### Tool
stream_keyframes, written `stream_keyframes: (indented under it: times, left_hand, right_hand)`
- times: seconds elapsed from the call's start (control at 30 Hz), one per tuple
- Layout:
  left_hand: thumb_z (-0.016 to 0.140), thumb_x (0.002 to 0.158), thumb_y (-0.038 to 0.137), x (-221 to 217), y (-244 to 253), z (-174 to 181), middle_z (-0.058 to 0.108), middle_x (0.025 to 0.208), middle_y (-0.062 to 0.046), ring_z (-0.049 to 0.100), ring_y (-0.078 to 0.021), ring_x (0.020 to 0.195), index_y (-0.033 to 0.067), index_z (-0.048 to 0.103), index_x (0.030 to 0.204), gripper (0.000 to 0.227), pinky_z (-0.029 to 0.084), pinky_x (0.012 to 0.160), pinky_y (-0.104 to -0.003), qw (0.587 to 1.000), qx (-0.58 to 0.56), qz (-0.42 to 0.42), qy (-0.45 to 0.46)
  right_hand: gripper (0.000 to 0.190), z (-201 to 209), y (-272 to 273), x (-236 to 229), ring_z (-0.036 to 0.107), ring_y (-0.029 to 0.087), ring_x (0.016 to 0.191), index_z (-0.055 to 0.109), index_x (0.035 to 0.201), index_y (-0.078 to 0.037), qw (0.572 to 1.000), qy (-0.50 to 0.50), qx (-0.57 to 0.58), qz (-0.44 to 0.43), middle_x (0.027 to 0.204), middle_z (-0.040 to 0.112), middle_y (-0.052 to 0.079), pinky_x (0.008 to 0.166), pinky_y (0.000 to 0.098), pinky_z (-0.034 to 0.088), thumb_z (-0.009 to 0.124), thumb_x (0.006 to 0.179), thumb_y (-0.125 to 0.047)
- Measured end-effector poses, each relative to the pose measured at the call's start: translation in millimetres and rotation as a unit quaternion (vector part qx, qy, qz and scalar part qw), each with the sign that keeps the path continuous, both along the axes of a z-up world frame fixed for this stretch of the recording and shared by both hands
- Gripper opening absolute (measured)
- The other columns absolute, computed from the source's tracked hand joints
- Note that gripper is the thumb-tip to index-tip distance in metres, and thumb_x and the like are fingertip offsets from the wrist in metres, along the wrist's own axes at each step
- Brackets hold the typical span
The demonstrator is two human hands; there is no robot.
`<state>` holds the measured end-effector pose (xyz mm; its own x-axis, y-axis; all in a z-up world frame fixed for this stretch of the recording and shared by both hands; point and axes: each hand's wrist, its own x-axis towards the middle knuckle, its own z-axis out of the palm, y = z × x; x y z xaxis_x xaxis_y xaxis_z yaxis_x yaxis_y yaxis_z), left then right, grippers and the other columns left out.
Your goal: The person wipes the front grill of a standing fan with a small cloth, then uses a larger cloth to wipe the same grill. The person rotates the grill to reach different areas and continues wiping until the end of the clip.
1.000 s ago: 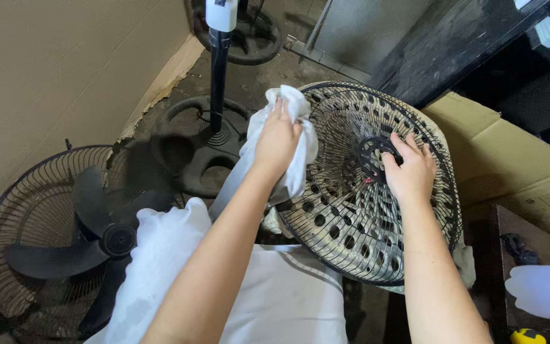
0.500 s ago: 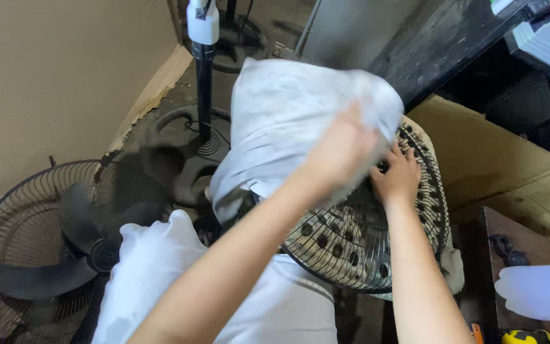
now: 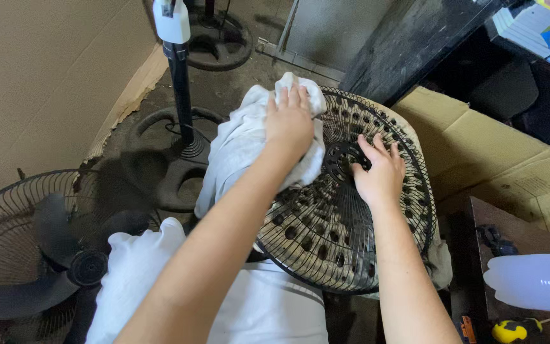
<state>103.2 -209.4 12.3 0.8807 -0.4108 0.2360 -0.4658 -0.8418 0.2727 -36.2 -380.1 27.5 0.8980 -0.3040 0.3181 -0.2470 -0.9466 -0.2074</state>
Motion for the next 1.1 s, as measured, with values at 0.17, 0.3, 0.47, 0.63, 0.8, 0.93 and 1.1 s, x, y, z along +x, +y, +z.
stream_keyframes:
  times: [0.17, 0.3, 0.47, 0.63, 0.8, 0.93, 1.1]
  left_hand:
    - [0.049, 0.094, 0.023, 19, 29, -17, 0.037, 0.157, -0.024, 0.037, -0.0371, 0.145, -0.0066, 0.038, 0.15, 0.065, 0.028, 0.118, -0.047, 0.985, -0.17, -0.005, 0.016]
    - [0.05, 0.094, 0.02, 32, 68, -37, 0.046, 0.148, -0.035, 0.045, -0.0449, 0.139, -0.0129, 0.042, 0.145, 0.061, 0.036, 0.115, -0.044, 0.954, -0.295, -0.033, 0.034]
    - [0.049, 0.093, 0.016, 35, 81, -66, 0.049, 0.145, -0.038, 0.047, -0.0453, 0.139, -0.0184, 0.043, 0.143, 0.06, 0.036, 0.119, -0.043, 0.93, -0.363, -0.061, 0.003]
    - [0.046, 0.093, 0.011, 16, 106, -84, 0.054, 0.137, -0.041, 0.051, -0.0508, 0.132, -0.0213, 0.05, 0.137, 0.054, 0.041, 0.112, -0.047, 0.895, -0.425, -0.045, -0.126]
    - [0.045, 0.105, 0.024, -5, 153, -77, 0.066, 0.083, -0.02, 0.063, -0.0328, 0.083, -0.0076, 0.064, 0.094, 0.039, 0.049, 0.075, -0.043, 0.792, -0.599, 0.085, 0.082]
    - [0.045, 0.111, 0.027, -27, 189, -69, 0.056, 0.075, -0.008, 0.047, -0.0193, 0.064, -0.0044, 0.062, 0.094, 0.04, 0.035, 0.058, -0.037, 0.589, -0.784, 0.071, 0.181]
    - [0.046, 0.107, 0.026, -42, 201, -50, 0.067, 0.092, -0.002, 0.058, -0.0106, 0.081, 0.0003, 0.069, 0.102, 0.035, 0.048, 0.074, -0.028, 0.518, -0.84, 0.023, 0.159]
  right_hand:
    - [0.065, -4, -3, -1, 0.033, 0.04, 0.15, 0.062, 0.142, -0.034, 1.0, -0.015, -0.006, 0.014, 0.158, 0.047, 0.01, 0.122, 0.0538, 0.021, 0.077, 0.08, -0.022]
    - [0.064, -7, -5, 0, 0.035, 0.042, 0.148, 0.064, 0.141, -0.033, 1.0, -0.021, -0.011, 0.014, 0.157, 0.049, 0.01, 0.121, 0.0541, 0.023, 0.076, 0.079, -0.023]
    - [0.061, -6, -3, 0, 0.039, 0.043, 0.146, 0.067, 0.138, -0.032, 0.999, -0.034, -0.024, 0.03, 0.155, 0.052, 0.011, 0.12, 0.0541, 0.025, 0.074, 0.079, -0.023]
    - [0.054, -6, 9, 1, 0.042, 0.046, 0.14, 0.069, 0.136, -0.028, 0.995, -0.051, -0.047, 0.067, 0.151, 0.055, 0.013, 0.115, 0.0528, 0.031, 0.077, 0.083, -0.03]
    - [0.038, 18, 34, -8, 0.057, 0.035, 0.13, 0.076, 0.123, -0.017, 0.985, -0.114, -0.054, 0.118, 0.135, 0.065, 0.012, 0.114, 0.0442, 0.044, 0.075, 0.086, -0.029]
    - [0.022, 39, 79, -20, 0.069, 0.031, 0.11, 0.078, 0.105, -0.016, 0.996, -0.059, -0.033, 0.05, 0.112, 0.075, 0.009, 0.099, 0.0426, 0.052, 0.069, 0.094, -0.033]
    - [0.04, 31, 100, -15, 0.07, 0.038, 0.092, 0.069, 0.112, -0.012, 1.0, 0.026, -0.016, 0.001, 0.098, 0.074, 0.015, 0.096, 0.0499, 0.044, 0.067, 0.096, -0.049]
